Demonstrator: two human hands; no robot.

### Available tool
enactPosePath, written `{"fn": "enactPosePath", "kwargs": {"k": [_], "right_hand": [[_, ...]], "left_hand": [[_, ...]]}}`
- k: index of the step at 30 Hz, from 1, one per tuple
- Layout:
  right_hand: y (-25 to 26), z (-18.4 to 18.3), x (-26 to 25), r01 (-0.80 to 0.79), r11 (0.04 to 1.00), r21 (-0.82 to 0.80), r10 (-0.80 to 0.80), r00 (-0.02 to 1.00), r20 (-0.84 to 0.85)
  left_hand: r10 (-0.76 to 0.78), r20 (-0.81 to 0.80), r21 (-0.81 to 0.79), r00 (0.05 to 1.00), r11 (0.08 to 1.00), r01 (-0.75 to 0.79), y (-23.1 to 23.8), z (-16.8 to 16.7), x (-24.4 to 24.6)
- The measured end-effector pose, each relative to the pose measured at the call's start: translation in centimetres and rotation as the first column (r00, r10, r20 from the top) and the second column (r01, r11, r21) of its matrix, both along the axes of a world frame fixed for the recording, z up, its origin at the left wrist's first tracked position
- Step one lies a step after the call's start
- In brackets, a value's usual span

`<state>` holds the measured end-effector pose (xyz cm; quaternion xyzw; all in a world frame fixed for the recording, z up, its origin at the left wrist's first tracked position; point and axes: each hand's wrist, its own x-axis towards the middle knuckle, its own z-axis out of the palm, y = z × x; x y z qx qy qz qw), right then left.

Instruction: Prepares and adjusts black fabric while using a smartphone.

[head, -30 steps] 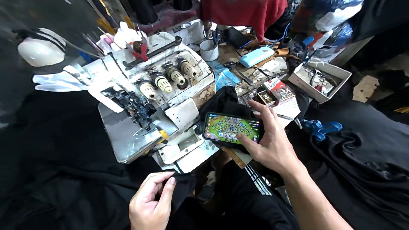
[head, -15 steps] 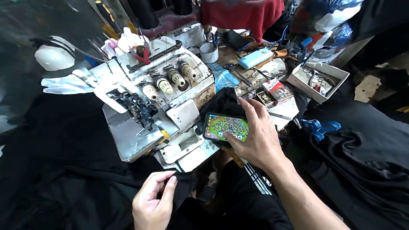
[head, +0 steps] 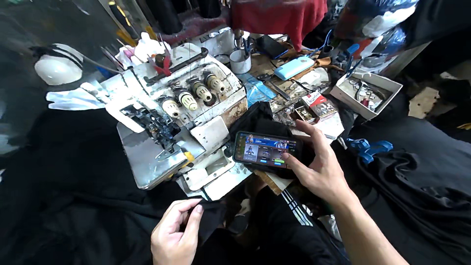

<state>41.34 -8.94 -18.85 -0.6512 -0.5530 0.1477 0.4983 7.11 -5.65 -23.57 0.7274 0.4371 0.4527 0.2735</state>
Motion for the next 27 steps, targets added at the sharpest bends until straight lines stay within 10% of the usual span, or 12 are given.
{"fn": "enactPosePath", "kwargs": {"k": [27], "right_hand": [[-0.2, -0.01, 0.19, 0.024, 0.999, 0.026, -0.018, 0.973, -0.23]], "left_hand": [[-0.015, 0.013, 0.026, 1.0, 1.0, 0.015, -0.19, -0.28, -0.1]]}}
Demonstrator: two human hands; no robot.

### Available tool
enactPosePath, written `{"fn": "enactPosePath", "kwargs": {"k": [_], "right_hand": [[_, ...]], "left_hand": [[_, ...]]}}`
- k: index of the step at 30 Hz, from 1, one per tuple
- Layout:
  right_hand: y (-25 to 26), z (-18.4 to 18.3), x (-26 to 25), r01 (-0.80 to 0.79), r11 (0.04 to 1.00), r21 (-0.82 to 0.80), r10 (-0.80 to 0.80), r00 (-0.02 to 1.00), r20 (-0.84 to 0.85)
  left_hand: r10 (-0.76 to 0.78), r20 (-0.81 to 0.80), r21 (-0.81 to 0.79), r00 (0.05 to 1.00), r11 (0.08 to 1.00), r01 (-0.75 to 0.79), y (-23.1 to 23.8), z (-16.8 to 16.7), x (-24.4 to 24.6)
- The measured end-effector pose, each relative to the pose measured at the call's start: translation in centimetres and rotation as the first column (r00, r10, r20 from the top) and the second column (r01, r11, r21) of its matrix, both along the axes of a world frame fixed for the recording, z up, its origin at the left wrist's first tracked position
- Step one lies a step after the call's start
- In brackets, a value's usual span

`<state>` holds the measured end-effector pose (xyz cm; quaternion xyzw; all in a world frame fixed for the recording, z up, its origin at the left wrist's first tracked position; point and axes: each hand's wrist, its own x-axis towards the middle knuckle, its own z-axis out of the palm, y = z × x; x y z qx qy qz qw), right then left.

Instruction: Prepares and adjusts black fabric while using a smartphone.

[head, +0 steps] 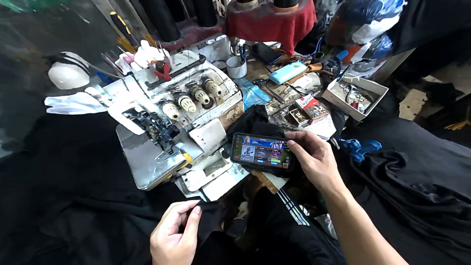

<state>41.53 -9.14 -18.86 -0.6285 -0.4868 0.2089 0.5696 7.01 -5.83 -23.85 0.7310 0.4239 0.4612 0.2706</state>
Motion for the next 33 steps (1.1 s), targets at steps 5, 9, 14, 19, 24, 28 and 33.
{"fn": "enactPosePath", "kwargs": {"k": [5, 9, 14, 19, 24, 28, 33], "right_hand": [[0.2, -0.1, 0.0, 0.01, 1.0, -0.004, -0.01, 1.0, -0.003], [0.2, -0.1, 0.2, 0.009, 1.0, 0.001, -0.009, 1.0, -0.01], [0.5, -0.2, 0.4, 0.029, 1.0, 0.0, -0.029, 1.0, -0.012], [0.8, -0.1, 0.0, 0.034, 0.999, -0.011, -0.034, 0.999, 0.0], [0.9, 0.0, -0.3, 0.072, 0.997, -0.037, -0.071, 0.997, 0.043], [0.9, -0.1, -0.4, 0.089, 0.995, -0.038, -0.087, 0.995, 0.056], [1.7, -0.3, -0.2, 0.1, 0.995, -0.015, -0.099, 0.994, 0.038]], "left_hand": [[0.013, -0.019, 0.0, 1.0, 1.0, -0.013, -0.1, 0.0, -0.1], [-0.004, -0.02, -0.008, 1.0, 1.0, 0.003, 0.1, 0.0, 0.0], [-0.007, -0.02, -0.024, 1.0, 1.0, 0.007, 0.2, 0.3, 0.1], [-0.009, -0.016, -0.031, 1.0, 0.999, 0.009, 0.1, 0.3, 0.1], [-0.016, -0.002, -0.019, 1.0, 1.0, 0.016, 0.2, 0.3, 0.2], [-0.008, 0.0, -0.009, 1.0, 1.0, 0.008, 0.2, 0.0, 0.1], [-0.001, -0.002, 0.009, 1.0, 1.0, 0.001, 0.1, -0.1, 0.0]]}}
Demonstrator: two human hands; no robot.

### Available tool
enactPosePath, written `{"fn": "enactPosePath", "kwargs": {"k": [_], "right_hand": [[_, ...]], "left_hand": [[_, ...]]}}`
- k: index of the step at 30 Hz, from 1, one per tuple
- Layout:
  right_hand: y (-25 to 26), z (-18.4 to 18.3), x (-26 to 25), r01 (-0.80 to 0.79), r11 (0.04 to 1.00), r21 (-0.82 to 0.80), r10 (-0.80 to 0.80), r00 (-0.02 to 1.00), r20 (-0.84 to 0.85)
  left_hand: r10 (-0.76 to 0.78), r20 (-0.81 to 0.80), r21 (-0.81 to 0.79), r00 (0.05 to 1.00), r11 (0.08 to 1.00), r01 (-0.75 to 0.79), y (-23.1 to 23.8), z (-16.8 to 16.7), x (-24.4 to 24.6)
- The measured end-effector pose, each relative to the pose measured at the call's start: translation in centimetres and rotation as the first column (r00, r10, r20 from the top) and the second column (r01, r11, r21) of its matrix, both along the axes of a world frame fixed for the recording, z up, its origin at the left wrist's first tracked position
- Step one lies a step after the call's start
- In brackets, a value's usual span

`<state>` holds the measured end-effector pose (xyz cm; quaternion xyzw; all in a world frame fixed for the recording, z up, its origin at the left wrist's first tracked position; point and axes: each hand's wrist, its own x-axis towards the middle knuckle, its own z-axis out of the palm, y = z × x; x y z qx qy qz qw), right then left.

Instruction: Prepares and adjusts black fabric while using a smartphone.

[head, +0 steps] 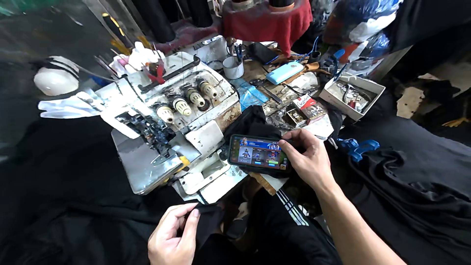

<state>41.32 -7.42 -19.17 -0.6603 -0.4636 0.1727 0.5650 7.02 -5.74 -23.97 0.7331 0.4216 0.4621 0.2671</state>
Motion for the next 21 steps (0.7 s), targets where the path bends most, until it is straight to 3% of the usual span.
{"fn": "enactPosePath", "kwargs": {"k": [16, 21], "right_hand": [[-1.0, -0.1, -0.1, -0.047, 0.998, 0.034, 0.048, 0.999, -0.015], [-1.4, -0.2, 0.7, -0.18, 0.983, 0.041, 0.181, 0.983, -0.013]], "left_hand": [[0.022, -0.026, 0.017, 0.999, 1.0, -0.021, -0.2, -0.2, -0.1], [0.02, -0.033, 0.016, 0.999, 1.0, -0.02, -0.2, -0.1, -0.1]]}}
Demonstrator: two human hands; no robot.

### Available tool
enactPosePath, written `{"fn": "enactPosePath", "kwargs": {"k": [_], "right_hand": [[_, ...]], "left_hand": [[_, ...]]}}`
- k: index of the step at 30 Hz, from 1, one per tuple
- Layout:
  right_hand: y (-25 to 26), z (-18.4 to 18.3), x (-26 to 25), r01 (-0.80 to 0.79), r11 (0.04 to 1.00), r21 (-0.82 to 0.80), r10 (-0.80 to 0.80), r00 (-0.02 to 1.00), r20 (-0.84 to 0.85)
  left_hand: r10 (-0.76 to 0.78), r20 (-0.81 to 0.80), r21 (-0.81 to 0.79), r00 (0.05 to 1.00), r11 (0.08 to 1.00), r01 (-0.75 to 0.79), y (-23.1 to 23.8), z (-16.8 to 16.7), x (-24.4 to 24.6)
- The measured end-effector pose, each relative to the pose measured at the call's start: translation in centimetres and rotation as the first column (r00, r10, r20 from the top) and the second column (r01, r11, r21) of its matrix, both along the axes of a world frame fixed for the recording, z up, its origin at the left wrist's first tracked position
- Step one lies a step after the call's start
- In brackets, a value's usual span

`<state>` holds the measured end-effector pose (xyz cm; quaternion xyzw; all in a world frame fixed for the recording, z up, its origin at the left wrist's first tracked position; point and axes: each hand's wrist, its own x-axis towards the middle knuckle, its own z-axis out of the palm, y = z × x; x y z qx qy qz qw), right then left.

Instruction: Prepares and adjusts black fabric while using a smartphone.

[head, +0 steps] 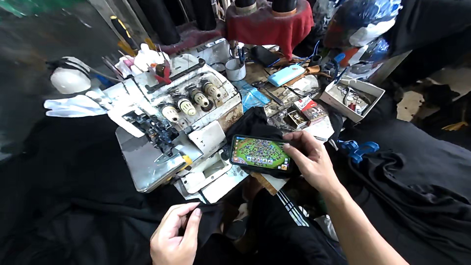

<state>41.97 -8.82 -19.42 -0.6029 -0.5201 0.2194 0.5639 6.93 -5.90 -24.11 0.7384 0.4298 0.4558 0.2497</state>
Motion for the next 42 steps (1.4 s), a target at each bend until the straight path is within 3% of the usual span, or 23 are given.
{"fn": "enactPosePath", "kwargs": {"k": [6, 14, 20, 27, 29, 31, 33, 36, 39, 42], "right_hand": [[-0.5, 0.1, 1.1, -0.129, 0.989, -0.079, 0.131, 0.991, 0.026], [-0.1, -0.2, 0.6, -0.047, 0.995, -0.092, 0.057, 0.992, 0.11], [-0.6, 0.6, 1.1, -0.093, 0.994, -0.062, 0.094, 0.996, 0.004], [-1.9, 2.6, 1.4, 0.203, 0.977, 0.067, -0.211, 0.963, 0.169], [-2.4, 3.6, 0.8, 0.22, 0.965, 0.144, -0.246, 0.95, 0.195], [-3.0, 4.6, -0.7, 0.128, 0.97, 0.209, -0.166, 0.97, 0.178], [-3.4, 4.3, -3.3, -0.1, 0.971, 0.219, 0.078, 0.991, 0.108], [-3.6, 0.7, -8.0, -0.457, 0.884, 0.097, 0.461, 0.887, -0.025], [-2.9, -1.5, -11.7, -0.581, 0.813, 0.023, 0.581, 0.809, -0.094], [-2.0, -1.2, -13.4, -0.64, 0.768, 0.021, 0.634, 0.756, -0.164]], "left_hand": [[-0.004, 0.007, 0.0, 1.0, 1.0, 0.004, 0.1, 0.1, 0.2], [-0.012, 0.025, -0.009, 1.0, 1.0, 0.012, 0.1, 0.1, 0.1], [-0.012, 0.016, 0.0, 1.0, 1.0, 0.012, 0.1, 0.0, 0.1], [-0.003, 0.0, 0.011, 1.0, 1.0, 0.002, 0.0, -0.1, -0.2], [-0.008, 0.011, 0.007, 1.0, 1.0, 0.008, 0.1, 0.0, 0.0], [-0.031, 0.066, -0.015, 0.997, 0.999, 0.032, 0.3, 0.4, 0.3], [-0.056, 0.158, -0.054, 0.986, 0.996, 0.065, 0.3, 1.5, 0.2], [-0.079, 0.238, -0.104, 0.968, 0.989, 0.106, -0.3, 4.0, -0.1], [-0.14, 0.23, -0.092, 0.963, 0.982, 0.164, -0.9, 5.4, 0.0], [-0.192, 0.215, -0.093, 0.958, 0.972, 0.216, -1.3, 5.9, 0.4]]}}
